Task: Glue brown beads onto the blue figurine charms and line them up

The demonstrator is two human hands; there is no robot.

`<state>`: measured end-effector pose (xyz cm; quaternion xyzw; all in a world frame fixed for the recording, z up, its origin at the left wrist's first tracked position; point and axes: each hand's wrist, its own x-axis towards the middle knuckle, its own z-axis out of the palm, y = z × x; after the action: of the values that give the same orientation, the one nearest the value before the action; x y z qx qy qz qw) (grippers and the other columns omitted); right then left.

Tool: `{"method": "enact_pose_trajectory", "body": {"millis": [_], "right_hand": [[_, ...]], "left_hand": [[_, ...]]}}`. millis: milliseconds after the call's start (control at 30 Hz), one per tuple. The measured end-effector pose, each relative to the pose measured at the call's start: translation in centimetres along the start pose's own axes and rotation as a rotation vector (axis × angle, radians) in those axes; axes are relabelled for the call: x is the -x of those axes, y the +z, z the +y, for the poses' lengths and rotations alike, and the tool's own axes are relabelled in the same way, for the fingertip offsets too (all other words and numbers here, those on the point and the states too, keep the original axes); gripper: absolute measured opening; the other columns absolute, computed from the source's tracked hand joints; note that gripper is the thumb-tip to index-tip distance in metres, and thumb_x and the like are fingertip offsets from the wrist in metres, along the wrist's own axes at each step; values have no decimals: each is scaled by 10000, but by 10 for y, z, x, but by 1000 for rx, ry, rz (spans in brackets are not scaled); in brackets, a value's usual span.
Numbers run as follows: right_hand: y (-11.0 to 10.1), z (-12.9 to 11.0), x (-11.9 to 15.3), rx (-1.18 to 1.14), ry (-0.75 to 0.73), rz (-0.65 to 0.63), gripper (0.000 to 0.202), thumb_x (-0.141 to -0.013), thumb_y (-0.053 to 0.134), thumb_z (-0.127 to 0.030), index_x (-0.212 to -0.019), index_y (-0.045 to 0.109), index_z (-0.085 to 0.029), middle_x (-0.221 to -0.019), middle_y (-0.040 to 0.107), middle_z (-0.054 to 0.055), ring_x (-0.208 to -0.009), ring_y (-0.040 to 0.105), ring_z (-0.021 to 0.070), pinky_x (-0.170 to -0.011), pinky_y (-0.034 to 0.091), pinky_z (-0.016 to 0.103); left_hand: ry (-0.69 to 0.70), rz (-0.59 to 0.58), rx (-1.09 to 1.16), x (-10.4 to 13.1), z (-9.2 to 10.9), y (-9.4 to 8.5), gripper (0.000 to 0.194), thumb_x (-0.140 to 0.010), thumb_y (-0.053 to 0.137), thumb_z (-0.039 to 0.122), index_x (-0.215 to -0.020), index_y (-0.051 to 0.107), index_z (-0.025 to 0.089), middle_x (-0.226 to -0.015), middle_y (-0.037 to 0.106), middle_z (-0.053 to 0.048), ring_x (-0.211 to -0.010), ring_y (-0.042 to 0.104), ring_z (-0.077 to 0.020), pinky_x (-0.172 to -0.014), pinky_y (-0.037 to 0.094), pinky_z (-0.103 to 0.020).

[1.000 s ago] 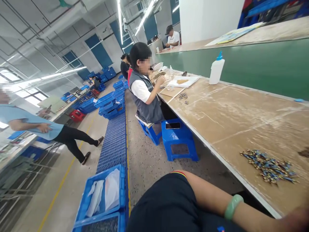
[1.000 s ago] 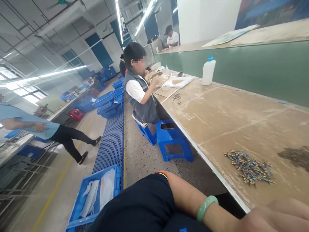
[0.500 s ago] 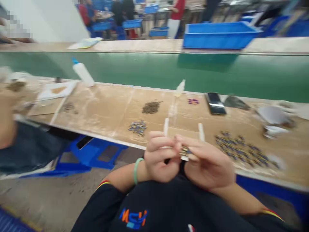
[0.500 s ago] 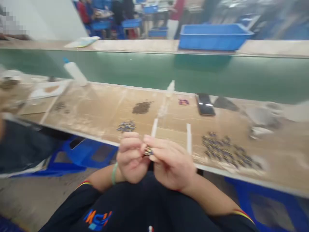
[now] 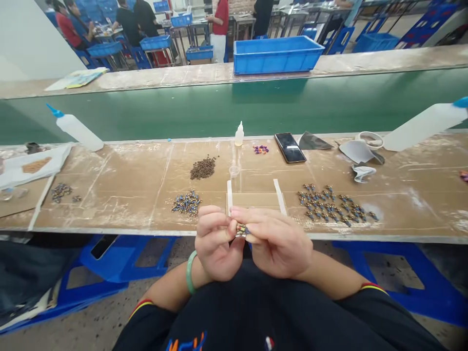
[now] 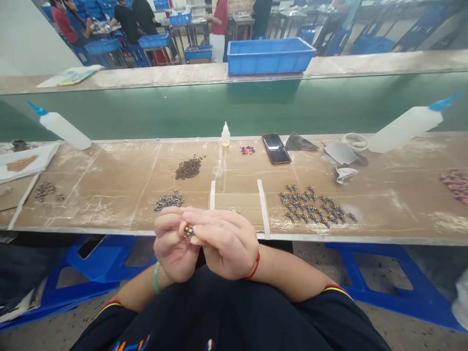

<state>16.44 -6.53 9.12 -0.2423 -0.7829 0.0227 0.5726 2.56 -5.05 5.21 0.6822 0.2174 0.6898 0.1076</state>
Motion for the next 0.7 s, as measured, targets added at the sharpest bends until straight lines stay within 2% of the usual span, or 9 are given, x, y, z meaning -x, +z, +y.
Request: {"method": "enact_pose_trajectory", "body": {"millis": [233,433,567,700], "right_hand": [[1,-1,2,31,-8,28,117,-1022,483,-99,-1033,598,-118,-994,785,184,-1141,712,167,-985,624,255],[1,2,4,70,-34,47,101,-1017,489,-92,-1056,581,-109,-1021,780,188,-1179,695,174,-984,632,274],[-4,9,2,163,-114,77,126,-971,514,-36,-1052,599,-83,-1053,765,201,-1209,686,229,-950,660,345],[-12,13,-2,294,-187,100,110,-932,591,-50,-1016,652,-84,-944,762,124,-1017,741,208,-836,683,334]], "left_hand": [[-4,-3,5,1,-2,3,108,-915,633,201,-1011,644,249,-881,552,-12,-853,535,-170,-748,511,-325],[-22,-22,48,3,-4,1,321,-904,648,216,-1212,684,297,-918,555,-25,-880,544,-183,-786,507,-345],[-192,-138,177,4,-3,-4,448,-939,615,331,-1387,621,329,-1118,549,-77,-1040,557,-220,-907,517,-384],[-385,-165,344,6,-1,-5,483,-946,606,392,-1427,593,341,-1241,536,-92,-1168,527,-255,-1048,475,-434]]}}
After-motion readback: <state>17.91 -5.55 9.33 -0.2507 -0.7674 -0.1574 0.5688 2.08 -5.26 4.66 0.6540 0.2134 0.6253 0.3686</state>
